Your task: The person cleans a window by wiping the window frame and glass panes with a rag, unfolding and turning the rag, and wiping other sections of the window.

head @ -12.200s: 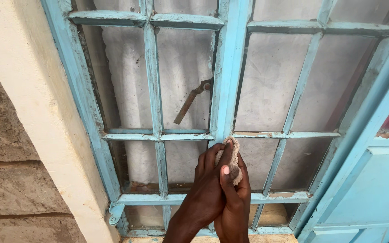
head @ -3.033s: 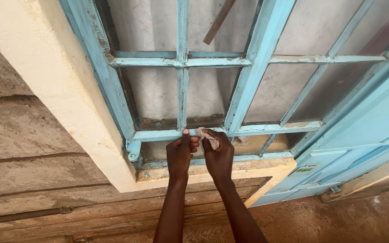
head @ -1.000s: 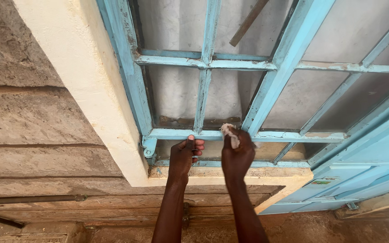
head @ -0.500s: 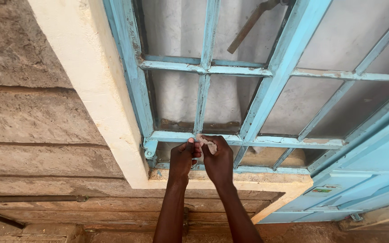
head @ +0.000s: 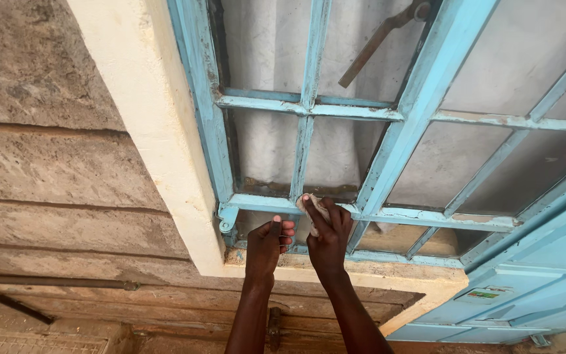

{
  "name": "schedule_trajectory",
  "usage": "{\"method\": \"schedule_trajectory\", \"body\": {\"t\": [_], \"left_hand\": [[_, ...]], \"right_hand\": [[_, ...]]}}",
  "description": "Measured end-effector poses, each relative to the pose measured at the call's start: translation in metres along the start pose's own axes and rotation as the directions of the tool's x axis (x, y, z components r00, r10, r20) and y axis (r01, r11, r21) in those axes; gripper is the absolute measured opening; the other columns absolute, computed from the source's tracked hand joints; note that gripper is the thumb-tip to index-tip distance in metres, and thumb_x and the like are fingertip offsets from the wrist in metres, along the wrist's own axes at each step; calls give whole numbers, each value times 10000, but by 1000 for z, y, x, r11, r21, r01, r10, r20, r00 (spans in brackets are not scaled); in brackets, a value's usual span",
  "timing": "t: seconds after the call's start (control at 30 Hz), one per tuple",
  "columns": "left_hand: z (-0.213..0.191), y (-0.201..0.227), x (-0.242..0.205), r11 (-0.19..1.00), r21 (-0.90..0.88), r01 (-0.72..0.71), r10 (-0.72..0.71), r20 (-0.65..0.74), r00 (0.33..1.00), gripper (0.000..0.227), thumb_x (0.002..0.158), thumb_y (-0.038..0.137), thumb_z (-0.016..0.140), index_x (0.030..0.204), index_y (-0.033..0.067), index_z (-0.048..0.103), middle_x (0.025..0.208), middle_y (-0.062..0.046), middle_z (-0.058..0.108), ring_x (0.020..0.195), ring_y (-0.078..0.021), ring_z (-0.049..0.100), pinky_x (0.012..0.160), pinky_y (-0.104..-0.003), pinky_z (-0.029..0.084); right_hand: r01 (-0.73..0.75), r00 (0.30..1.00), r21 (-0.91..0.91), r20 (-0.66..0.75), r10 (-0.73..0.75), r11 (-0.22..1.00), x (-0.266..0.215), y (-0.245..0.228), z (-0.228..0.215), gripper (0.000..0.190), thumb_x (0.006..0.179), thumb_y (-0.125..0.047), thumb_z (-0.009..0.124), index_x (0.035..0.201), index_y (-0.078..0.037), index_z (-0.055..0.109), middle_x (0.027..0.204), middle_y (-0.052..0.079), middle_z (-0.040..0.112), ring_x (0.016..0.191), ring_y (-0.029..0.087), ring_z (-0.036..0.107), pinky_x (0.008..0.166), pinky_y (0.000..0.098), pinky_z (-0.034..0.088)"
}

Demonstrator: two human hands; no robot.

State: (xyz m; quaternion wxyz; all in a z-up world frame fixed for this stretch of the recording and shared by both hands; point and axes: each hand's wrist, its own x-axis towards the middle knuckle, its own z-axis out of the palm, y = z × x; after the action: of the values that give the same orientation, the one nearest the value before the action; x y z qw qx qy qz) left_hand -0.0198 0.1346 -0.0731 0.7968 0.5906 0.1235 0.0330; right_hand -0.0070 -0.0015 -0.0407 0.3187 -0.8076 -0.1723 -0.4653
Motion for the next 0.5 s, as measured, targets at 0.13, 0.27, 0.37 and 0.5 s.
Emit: {"method": "schedule_trajectory", "body": {"t": [0.13, 0.27, 0.37, 0.5], "left_hand": [[7, 19, -24, 999, 45, -24, 21, 77, 997, 427, 1015, 406, 587, 1053, 37, 799, 826, -16, 756, 725, -87, 650, 651, -260, 501], [22, 34, -48, 983, -116, -144, 146, 4, 989, 408, 970, 340, 687, 1315, 123, 682, 941, -65, 717, 775, -123, 604, 650, -296, 504], [12, 47, -55, 922, -274, -274, 243, -142, 960, 414, 949, 310, 673, 1240, 17, 701, 988, -105, 759, 837, -180, 723, 673, -349, 598], [13, 81, -60, 857, -281, -432, 380, -221, 898, 399, 962, 278, 678, 1259, 12, 688, 1058, -77, 770, 953, -139, 720, 794, -318, 603]], "right_hand": [[-376, 926, 252, 120, 357, 892, -8, -18, 2, 613, 828, 109, 630, 1337, -212, 743, 1257, 50, 641, 1184, 234, 557, 967, 365, 509], [-186, 969, 117, 188, 163, 975, -17, -68, -9, 673, 866, 1, 799, 1470, -167, 556, 1382, 139, 524, 1299, 346, 422, 1072, 476, 374], [-519, 840, 471, 433, 325, 713, -11, -87, -25, 1028, 819, -61, 790, 1590, -222, 129, 1542, 101, 318, 1436, 318, 266, 1093, 436, 458], [-410, 820, 423, 558, 124, 808, 6, -89, -44, 949, 813, -7, 758, 1603, -215, 274, 1664, 99, 294, 1569, 297, 165, 1228, 503, 267]]}}
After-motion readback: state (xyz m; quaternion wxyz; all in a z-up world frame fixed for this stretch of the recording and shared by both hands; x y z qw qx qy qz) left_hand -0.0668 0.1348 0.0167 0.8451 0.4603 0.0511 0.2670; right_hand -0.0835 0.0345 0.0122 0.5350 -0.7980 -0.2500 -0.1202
